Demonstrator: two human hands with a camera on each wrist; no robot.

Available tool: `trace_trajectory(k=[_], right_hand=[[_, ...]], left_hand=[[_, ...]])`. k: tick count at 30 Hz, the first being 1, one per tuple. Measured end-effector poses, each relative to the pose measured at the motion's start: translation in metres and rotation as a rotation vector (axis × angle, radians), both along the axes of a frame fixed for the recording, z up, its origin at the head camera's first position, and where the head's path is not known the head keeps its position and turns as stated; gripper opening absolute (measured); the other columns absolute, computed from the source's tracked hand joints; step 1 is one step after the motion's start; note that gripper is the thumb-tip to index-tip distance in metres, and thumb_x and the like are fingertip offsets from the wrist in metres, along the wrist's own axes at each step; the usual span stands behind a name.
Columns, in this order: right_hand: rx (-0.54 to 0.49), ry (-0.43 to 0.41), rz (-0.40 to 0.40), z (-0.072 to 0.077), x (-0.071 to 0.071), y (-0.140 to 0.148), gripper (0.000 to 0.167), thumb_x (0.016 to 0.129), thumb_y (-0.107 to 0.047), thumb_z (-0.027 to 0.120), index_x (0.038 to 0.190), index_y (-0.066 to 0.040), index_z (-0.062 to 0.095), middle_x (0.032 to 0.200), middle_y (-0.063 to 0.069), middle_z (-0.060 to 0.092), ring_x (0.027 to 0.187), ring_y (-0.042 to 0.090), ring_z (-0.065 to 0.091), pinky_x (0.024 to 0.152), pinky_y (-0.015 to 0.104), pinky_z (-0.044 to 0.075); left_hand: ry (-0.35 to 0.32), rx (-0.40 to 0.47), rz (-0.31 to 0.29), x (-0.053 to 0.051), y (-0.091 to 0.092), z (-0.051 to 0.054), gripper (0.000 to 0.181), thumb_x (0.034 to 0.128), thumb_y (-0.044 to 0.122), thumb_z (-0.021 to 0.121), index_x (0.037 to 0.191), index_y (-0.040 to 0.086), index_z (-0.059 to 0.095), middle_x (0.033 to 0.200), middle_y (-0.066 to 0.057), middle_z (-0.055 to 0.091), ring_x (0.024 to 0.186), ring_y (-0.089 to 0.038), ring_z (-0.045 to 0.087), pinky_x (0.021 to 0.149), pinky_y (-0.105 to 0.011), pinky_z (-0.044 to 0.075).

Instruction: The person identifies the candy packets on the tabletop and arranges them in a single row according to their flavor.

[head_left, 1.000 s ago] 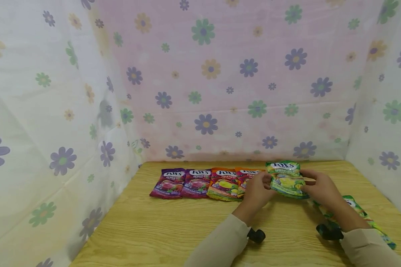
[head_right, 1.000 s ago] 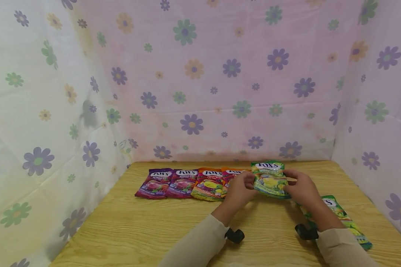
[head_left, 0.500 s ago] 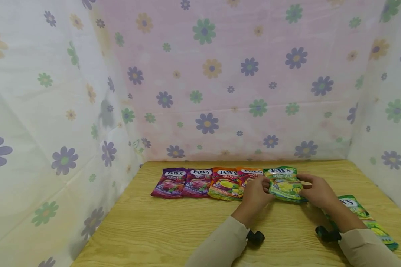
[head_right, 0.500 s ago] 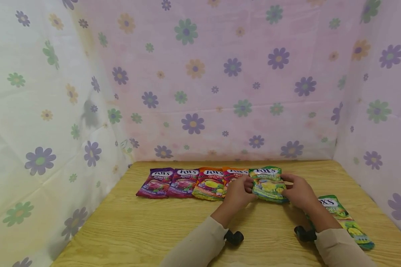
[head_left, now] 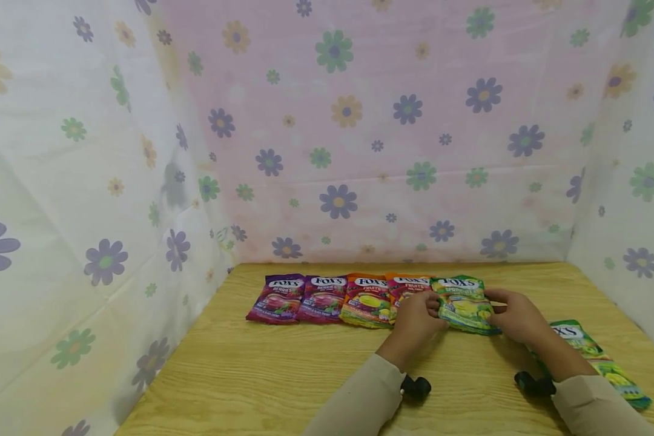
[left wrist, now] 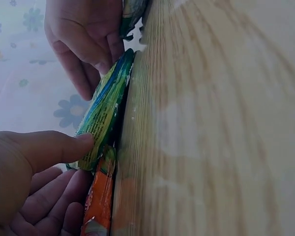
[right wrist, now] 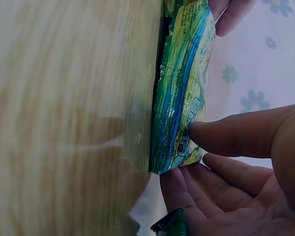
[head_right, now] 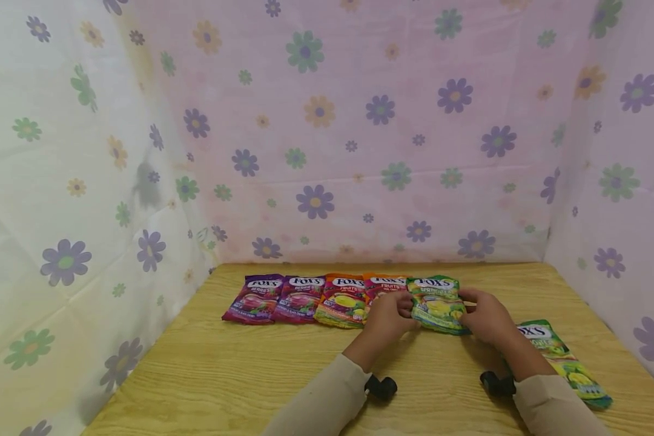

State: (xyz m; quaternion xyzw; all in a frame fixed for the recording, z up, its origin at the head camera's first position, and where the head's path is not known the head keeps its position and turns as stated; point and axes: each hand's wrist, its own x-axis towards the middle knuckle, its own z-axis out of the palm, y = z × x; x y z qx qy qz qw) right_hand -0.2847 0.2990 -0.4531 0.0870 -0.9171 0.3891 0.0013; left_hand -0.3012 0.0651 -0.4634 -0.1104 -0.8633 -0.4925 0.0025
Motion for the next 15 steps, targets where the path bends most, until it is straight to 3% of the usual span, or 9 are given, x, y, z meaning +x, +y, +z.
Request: trace_trajectory(k=[5, 15], right_hand=[[0.008, -0.008, 0.004, -0.0009, 0.0, 0.0003, 0.065, 0.094, -0.003, 0.066, 0.149, 0.017, 0.038, 0.151, 0.043, 0.039, 0.129, 0.057, 0.053, 0.087, 0.049, 0.061], [0.035, -0.028, 0.004, -0.0008, -0.0022, 0.0009, 0.062, 0.095, -0.006, 0.066, 0.147, 0.019, 0.041, 0.147, 0.044, 0.043, 0.129, 0.057, 0.052, 0.087, 0.047, 0.061]], left_hand=[[0.009, -0.018, -0.011, 0.0017, -0.001, -0.0001, 0.044, 0.0808, 0.01, 0.089, 0.122, 0.02, 0.078, 0.098, 0.01, 0.075, 0.078, 0.002, 0.062, 0.071, -0.021, 0.057], [0.037, -0.039, -0.037, -0.0005, -0.0031, -0.0011, 0.042, 0.0814, 0.012, 0.089, 0.121, 0.02, 0.079, 0.091, 0.01, 0.075, 0.07, 0.002, 0.06, 0.065, -0.019, 0.054]])
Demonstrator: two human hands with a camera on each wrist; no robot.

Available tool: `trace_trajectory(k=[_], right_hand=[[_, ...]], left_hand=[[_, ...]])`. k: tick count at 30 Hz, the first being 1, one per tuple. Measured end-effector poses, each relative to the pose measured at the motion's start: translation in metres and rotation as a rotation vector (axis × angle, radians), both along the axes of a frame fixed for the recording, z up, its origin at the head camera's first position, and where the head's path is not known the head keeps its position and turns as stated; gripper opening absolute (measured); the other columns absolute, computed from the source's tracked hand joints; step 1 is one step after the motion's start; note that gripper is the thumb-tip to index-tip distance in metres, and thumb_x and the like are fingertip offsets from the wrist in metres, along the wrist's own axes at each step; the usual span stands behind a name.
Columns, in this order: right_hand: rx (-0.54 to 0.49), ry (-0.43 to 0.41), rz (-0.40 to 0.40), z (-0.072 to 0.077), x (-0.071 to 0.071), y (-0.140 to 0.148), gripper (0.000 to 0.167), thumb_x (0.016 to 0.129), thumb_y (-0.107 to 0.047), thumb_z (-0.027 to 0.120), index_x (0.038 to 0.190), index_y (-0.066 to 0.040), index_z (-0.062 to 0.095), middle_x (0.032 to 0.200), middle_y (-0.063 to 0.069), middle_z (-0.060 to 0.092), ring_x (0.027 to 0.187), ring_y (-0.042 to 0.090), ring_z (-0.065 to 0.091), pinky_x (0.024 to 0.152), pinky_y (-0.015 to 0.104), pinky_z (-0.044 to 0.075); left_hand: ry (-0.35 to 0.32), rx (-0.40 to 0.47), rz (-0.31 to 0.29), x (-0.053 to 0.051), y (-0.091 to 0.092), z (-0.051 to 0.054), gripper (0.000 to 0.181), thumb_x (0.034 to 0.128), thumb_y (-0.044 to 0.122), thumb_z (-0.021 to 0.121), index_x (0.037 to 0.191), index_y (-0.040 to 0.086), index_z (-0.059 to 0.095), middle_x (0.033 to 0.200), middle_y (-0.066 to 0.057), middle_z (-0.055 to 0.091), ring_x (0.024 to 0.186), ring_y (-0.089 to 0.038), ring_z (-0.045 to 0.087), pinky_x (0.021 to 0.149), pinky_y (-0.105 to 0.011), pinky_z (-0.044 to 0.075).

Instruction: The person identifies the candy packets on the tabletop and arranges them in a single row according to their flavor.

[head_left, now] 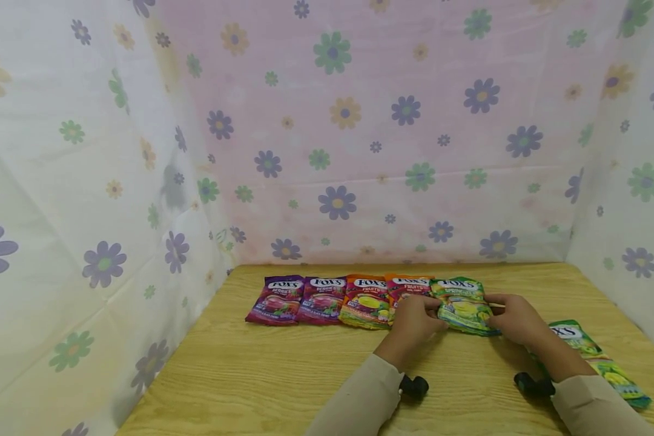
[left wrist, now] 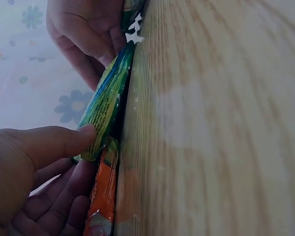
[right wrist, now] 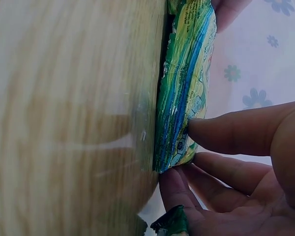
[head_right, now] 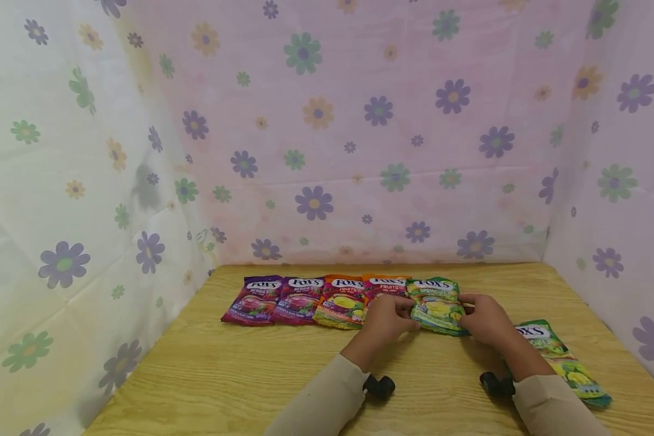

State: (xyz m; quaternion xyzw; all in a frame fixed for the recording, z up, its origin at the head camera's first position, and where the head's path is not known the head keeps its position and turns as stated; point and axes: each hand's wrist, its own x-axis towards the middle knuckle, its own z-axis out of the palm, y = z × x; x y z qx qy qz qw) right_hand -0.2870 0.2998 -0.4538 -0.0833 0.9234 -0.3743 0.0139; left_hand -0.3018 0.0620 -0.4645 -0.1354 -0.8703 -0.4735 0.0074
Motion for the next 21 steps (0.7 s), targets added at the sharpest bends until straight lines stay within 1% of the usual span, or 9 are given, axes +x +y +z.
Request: trace_trajectory(k=[4, 7, 13, 21], right_hand=[[0.003, -0.005, -0.004, -0.0016, -0.001, 0.0007, 0.062, 0.095, -0.006, 0.067, 0.146, 0.019, 0.042, 0.145, 0.044, 0.045, 0.129, 0.056, 0.053, 0.087, 0.047, 0.061], [-0.001, -0.007, -0.002, -0.0029, -0.0014, 0.0011, 0.062, 0.095, -0.006, 0.068, 0.146, 0.02, 0.042, 0.144, 0.043, 0.047, 0.129, 0.056, 0.054, 0.089, 0.048, 0.06], [0.009, -0.009, 0.008, -0.0022, -0.0017, 0.0007, 0.062, 0.095, -0.007, 0.068, 0.145, 0.02, 0.043, 0.143, 0.042, 0.049, 0.129, 0.056, 0.053, 0.093, 0.052, 0.058], [0.023, 0.005, 0.015, -0.0009, -0.0016, 0.0007, 0.063, 0.094, -0.006, 0.069, 0.144, 0.021, 0.043, 0.142, 0.042, 0.049, 0.128, 0.056, 0.054, 0.093, 0.054, 0.057]], left_hand=[[0.002, -0.015, -0.017, -0.0006, -0.0019, -0.0007, 0.041, 0.0818, 0.014, 0.089, 0.121, 0.021, 0.079, 0.095, 0.01, 0.077, 0.071, 0.002, 0.061, 0.063, -0.02, 0.053], [0.001, -0.014, -0.026, -0.0004, -0.0029, -0.0015, 0.041, 0.0815, 0.013, 0.089, 0.121, 0.02, 0.079, 0.096, 0.009, 0.077, 0.072, 0.002, 0.062, 0.065, -0.019, 0.055], [-0.012, -0.023, -0.013, -0.001, -0.0031, -0.0016, 0.037, 0.08, 0.013, 0.09, 0.115, 0.02, 0.081, 0.094, 0.011, 0.077, 0.075, 0.003, 0.064, 0.069, -0.019, 0.057], [-0.004, -0.051, -0.008, -0.003, -0.0022, -0.0009, 0.034, 0.0799, 0.016, 0.091, 0.112, 0.019, 0.082, 0.092, 0.011, 0.077, 0.072, 0.003, 0.064, 0.068, -0.018, 0.056]])
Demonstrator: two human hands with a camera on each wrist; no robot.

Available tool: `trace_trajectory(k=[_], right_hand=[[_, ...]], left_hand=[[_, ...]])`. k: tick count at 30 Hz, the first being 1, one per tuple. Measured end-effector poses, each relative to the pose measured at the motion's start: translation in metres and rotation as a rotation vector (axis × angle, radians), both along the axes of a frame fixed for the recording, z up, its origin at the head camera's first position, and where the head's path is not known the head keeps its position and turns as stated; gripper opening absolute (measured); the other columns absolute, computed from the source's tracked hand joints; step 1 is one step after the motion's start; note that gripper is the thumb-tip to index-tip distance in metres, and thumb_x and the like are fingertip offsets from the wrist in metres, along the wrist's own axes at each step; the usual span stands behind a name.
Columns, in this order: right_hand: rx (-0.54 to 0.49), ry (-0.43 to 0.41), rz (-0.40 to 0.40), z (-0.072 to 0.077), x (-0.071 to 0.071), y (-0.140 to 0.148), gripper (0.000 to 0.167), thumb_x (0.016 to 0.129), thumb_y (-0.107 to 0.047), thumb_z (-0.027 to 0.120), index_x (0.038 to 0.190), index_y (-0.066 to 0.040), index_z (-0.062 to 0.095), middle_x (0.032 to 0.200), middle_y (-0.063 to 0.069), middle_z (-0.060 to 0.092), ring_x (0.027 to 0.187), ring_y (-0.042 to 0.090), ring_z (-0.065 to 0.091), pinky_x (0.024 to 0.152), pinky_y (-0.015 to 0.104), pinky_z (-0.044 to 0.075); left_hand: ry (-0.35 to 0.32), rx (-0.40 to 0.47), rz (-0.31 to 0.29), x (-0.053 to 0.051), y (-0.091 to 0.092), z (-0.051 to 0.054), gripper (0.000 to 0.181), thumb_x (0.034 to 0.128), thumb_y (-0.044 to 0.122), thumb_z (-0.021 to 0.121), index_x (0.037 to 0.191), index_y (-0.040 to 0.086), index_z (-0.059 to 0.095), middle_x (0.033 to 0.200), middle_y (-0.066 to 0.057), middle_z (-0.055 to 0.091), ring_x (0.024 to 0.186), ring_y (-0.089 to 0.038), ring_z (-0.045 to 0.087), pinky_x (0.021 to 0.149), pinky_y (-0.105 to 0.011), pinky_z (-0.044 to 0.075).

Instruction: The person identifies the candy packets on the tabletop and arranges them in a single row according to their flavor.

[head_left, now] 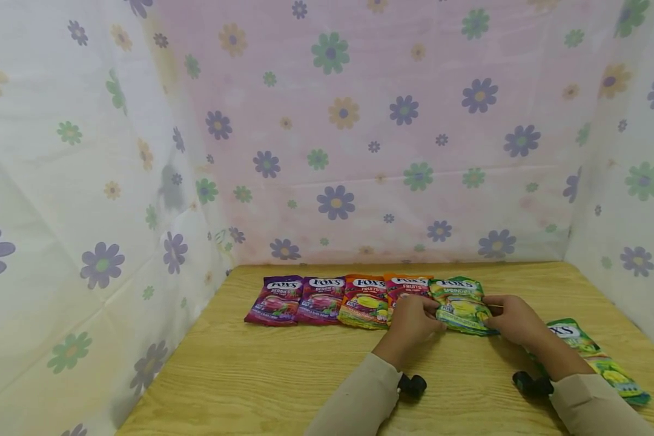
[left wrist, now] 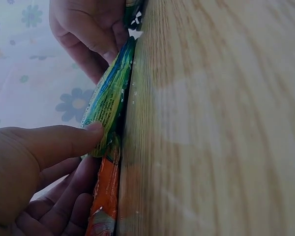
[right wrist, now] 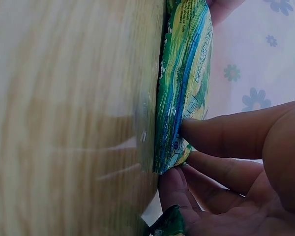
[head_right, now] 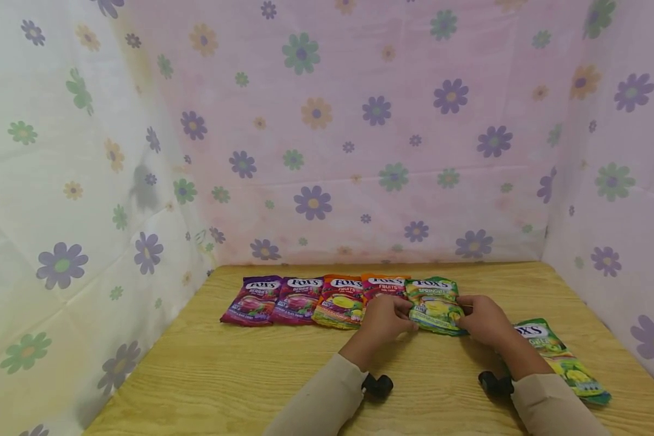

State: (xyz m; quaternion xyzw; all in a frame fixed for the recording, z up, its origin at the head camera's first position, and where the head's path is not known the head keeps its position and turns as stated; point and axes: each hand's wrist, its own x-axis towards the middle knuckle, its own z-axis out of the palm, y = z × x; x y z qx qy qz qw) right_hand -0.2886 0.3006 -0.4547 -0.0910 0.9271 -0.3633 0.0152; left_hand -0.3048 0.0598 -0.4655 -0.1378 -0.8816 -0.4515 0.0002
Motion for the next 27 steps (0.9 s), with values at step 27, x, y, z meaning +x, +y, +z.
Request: trace_trajectory(k=[27], right_hand=[[0.031, 0.017, 0.016, -0.0008, 0.0004, -0.0019, 0.059, 0.095, -0.006, 0.069, 0.142, 0.021, 0.045, 0.141, 0.042, 0.051, 0.128, 0.057, 0.053, 0.097, 0.059, 0.053]], left_hand=[[0.005, -0.03, 0.026, 0.0037, 0.0005, 0.0016, 0.022, 0.0842, 0.019, 0.087, 0.106, 0.019, 0.083, 0.088, 0.011, 0.074, 0.074, 0.002, 0.062, 0.068, -0.02, 0.056]])
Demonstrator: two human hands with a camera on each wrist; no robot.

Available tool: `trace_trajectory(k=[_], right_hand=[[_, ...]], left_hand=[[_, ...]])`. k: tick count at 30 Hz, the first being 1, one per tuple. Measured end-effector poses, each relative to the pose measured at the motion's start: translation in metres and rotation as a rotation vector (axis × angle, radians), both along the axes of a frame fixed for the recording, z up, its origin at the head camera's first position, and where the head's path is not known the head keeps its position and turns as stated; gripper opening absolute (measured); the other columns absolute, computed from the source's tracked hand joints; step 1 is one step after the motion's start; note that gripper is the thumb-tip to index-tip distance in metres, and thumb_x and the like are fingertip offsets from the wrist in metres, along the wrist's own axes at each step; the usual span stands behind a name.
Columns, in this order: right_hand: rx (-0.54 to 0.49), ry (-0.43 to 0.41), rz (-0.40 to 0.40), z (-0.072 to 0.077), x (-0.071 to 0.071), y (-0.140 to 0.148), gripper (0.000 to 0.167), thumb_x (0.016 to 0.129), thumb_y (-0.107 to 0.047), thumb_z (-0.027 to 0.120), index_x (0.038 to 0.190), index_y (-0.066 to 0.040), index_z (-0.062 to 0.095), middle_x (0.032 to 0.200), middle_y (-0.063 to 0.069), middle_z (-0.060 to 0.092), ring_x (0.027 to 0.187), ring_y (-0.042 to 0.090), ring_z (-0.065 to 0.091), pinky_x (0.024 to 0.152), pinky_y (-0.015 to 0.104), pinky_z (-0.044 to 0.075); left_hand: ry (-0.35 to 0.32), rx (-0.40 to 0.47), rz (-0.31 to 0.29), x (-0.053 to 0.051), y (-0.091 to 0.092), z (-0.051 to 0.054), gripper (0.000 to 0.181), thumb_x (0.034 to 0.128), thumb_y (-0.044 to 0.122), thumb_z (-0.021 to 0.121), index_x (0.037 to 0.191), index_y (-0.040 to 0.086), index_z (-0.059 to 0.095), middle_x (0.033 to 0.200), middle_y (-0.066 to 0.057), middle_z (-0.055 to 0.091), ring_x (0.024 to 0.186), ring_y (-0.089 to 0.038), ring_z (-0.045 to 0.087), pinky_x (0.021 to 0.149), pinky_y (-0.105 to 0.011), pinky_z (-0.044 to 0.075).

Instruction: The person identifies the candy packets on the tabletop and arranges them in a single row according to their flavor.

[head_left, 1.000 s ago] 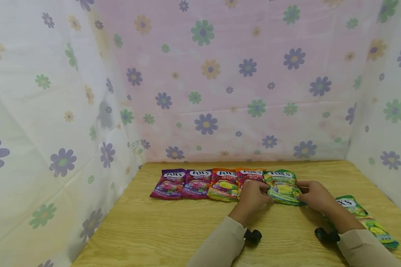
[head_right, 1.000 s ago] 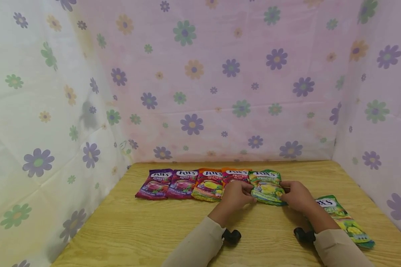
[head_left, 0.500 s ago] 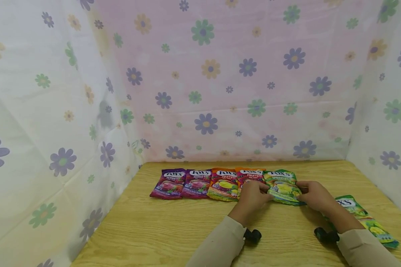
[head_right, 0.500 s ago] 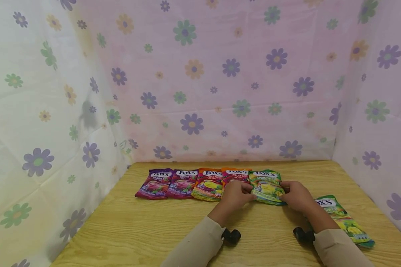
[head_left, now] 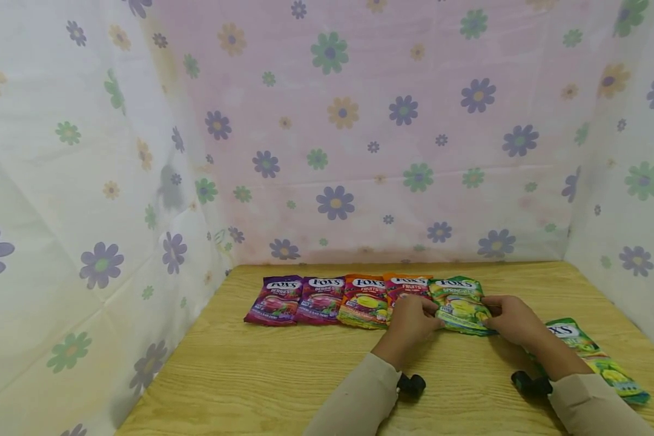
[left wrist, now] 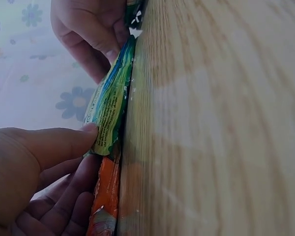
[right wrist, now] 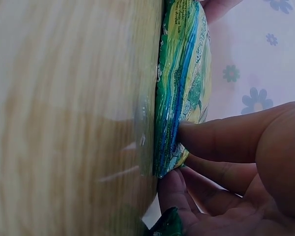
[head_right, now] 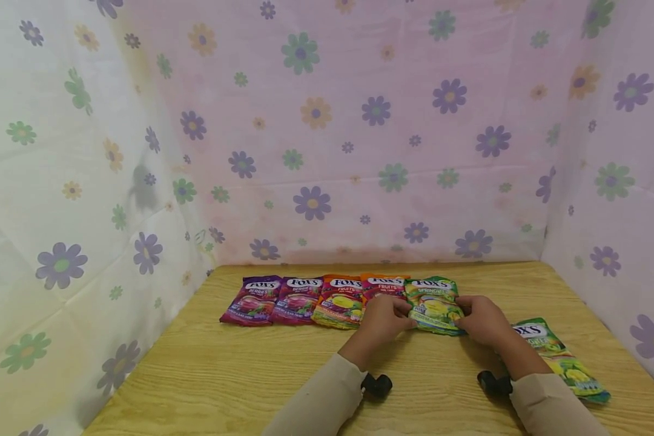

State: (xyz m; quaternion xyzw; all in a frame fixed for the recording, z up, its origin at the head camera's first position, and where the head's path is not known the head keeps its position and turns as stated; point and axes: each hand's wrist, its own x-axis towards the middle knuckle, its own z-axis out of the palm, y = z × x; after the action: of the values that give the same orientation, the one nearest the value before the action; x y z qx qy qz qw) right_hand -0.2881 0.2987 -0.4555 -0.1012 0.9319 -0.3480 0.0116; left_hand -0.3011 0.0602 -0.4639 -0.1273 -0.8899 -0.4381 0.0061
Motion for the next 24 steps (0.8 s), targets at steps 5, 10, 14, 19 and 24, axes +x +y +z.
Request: trace_trajectory(k=[5, 10, 14, 19, 24], right_hand=[[0.005, -0.005, -0.003, -0.0009, -0.0015, -0.001, 0.059, 0.095, -0.007, 0.069, 0.142, 0.021, 0.046, 0.142, 0.041, 0.051, 0.128, 0.057, 0.053, 0.098, 0.061, 0.052], [0.016, 0.004, -0.002, -0.0011, -0.0017, -0.0013, 0.059, 0.095, -0.007, 0.068, 0.143, 0.02, 0.046, 0.142, 0.041, 0.051, 0.128, 0.057, 0.053, 0.099, 0.062, 0.052], [0.021, 0.007, -0.002, -0.0012, -0.0017, -0.001, 0.059, 0.095, -0.008, 0.068, 0.143, 0.019, 0.046, 0.142, 0.041, 0.051, 0.128, 0.057, 0.052, 0.099, 0.062, 0.051], [0.03, 0.012, -0.009, -0.0019, -0.0008, -0.0007, 0.059, 0.095, -0.009, 0.069, 0.142, 0.019, 0.047, 0.141, 0.04, 0.053, 0.127, 0.056, 0.054, 0.098, 0.061, 0.052], [0.024, 0.002, -0.021, -0.0002, 0.0007, 0.0003, 0.059, 0.095, -0.009, 0.069, 0.143, 0.018, 0.047, 0.14, 0.04, 0.054, 0.126, 0.056, 0.055, 0.095, 0.059, 0.054]], left_hand=[[0.0, -0.001, -0.001, -0.0001, -0.0026, 0.0008, 0.022, 0.0836, 0.019, 0.088, 0.105, 0.019, 0.083, 0.09, 0.01, 0.075, 0.075, 0.002, 0.063, 0.07, -0.02, 0.057], [0.0, -0.004, 0.001, -0.0009, -0.0032, 0.0016, 0.023, 0.0837, 0.02, 0.088, 0.106, 0.019, 0.083, 0.091, 0.009, 0.076, 0.076, 0.002, 0.064, 0.071, -0.02, 0.057], [0.012, 0.0, -0.002, -0.0022, -0.0028, 0.0012, 0.022, 0.0836, 0.018, 0.088, 0.105, 0.019, 0.083, 0.088, 0.01, 0.075, 0.074, 0.002, 0.063, 0.071, -0.021, 0.057], [0.003, 0.007, -0.008, -0.0029, -0.0023, -0.0012, 0.022, 0.0835, 0.017, 0.088, 0.105, 0.018, 0.083, 0.086, 0.011, 0.074, 0.073, 0.001, 0.062, 0.071, -0.021, 0.057], [-0.02, 0.014, -0.015, -0.0027, -0.0006, -0.0005, 0.025, 0.0845, 0.017, 0.087, 0.109, 0.018, 0.082, 0.09, 0.01, 0.075, 0.075, 0.001, 0.063, 0.072, -0.022, 0.057]])
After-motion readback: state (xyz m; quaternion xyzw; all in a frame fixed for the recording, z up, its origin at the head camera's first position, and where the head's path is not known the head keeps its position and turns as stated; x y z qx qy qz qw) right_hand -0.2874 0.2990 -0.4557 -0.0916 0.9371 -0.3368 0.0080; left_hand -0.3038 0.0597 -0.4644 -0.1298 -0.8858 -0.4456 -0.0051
